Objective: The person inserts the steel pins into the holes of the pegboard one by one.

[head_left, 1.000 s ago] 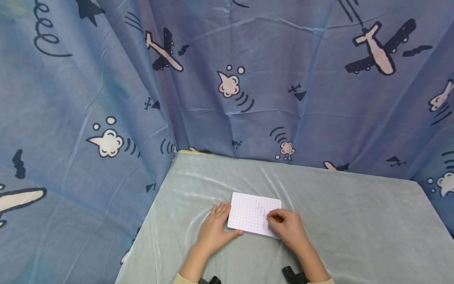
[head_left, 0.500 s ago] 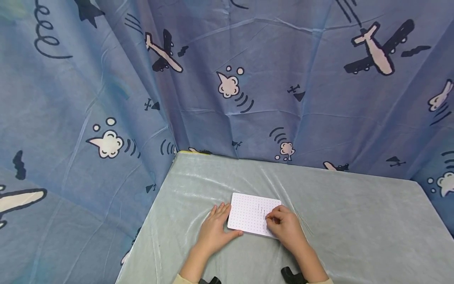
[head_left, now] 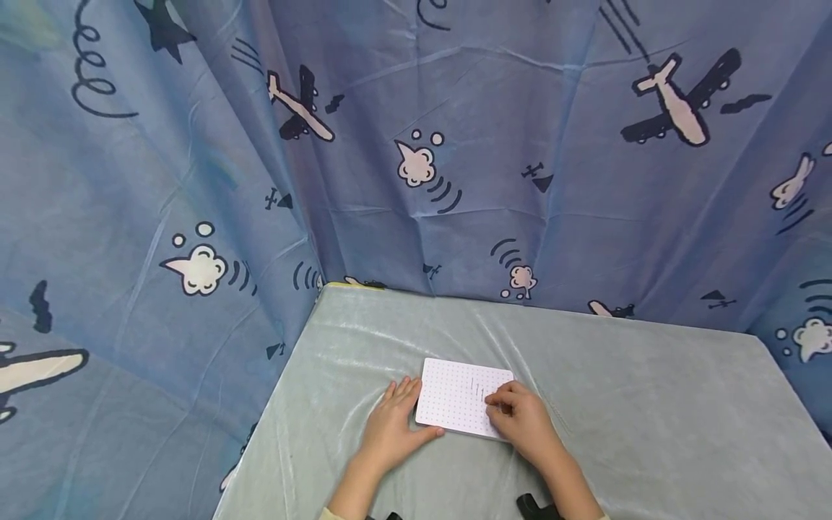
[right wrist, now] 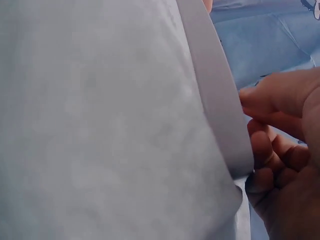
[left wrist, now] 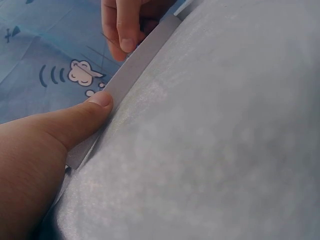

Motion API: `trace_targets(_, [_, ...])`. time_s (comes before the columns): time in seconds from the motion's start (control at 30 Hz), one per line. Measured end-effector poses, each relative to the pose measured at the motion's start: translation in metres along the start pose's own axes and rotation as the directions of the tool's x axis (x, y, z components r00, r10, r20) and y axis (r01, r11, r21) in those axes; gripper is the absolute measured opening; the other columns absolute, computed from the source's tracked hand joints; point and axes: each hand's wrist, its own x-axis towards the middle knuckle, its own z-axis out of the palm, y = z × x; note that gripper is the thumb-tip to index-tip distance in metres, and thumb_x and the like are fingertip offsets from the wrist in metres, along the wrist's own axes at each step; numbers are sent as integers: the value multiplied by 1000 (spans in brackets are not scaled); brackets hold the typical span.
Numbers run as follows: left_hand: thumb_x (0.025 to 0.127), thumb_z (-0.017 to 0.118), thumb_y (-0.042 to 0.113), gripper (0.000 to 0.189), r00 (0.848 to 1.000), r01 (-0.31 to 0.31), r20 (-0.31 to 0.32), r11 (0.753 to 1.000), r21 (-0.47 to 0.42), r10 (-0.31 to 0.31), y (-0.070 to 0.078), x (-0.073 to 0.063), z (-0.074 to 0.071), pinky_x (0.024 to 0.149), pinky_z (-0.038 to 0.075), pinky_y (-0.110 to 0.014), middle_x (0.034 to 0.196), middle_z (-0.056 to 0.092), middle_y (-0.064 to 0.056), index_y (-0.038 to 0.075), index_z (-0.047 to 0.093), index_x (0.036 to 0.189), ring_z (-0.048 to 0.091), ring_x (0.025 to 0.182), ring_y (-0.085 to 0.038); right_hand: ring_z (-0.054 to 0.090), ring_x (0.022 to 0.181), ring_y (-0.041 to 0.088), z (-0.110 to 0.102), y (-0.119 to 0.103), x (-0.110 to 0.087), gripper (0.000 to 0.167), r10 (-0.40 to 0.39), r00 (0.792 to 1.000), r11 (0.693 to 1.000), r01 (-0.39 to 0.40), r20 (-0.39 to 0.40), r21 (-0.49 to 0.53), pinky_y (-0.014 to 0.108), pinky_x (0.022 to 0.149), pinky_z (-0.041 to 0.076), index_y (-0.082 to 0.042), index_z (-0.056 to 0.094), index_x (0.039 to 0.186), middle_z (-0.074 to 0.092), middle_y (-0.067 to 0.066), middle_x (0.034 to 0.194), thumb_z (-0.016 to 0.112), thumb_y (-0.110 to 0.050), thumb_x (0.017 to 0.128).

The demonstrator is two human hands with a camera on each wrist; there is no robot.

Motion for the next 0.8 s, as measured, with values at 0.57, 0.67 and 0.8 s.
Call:
trace_targets(0.57, [83,83,71,102,1000,-6,3,1000,5,6,0,-1,0,135,29,-43,160,58,-12,3,59,156,48,154,-27,57,79,16,-37,28,-5,21,146,987,980,-153,-60,-129,30,65,50,-1,80,111,72,8,100,82,0,90])
trace_targets(0.67, [83,83,71,103,1000,-7,2,1000,4,7,0,0,0,135,29,-44,160,58,-12,3,59,156,48,154,-26,60,81,19,-44,33,-7,22,164,984,972,-174,-75,-161,36,69,53,2,78,112,72,9,99,80,-2,91])
trace_targets(0.8, [83,84,70,103,1000,-6,1,1000,-4,6,-1,-1,-1,135,29,-44,160,58,-12,3,59,156,48,154,-26,62,82,23,-50,38,-10,26,222,971,951,-236,-88,-201,44,74,54,4,76,116,70,8,94,78,-4,91])
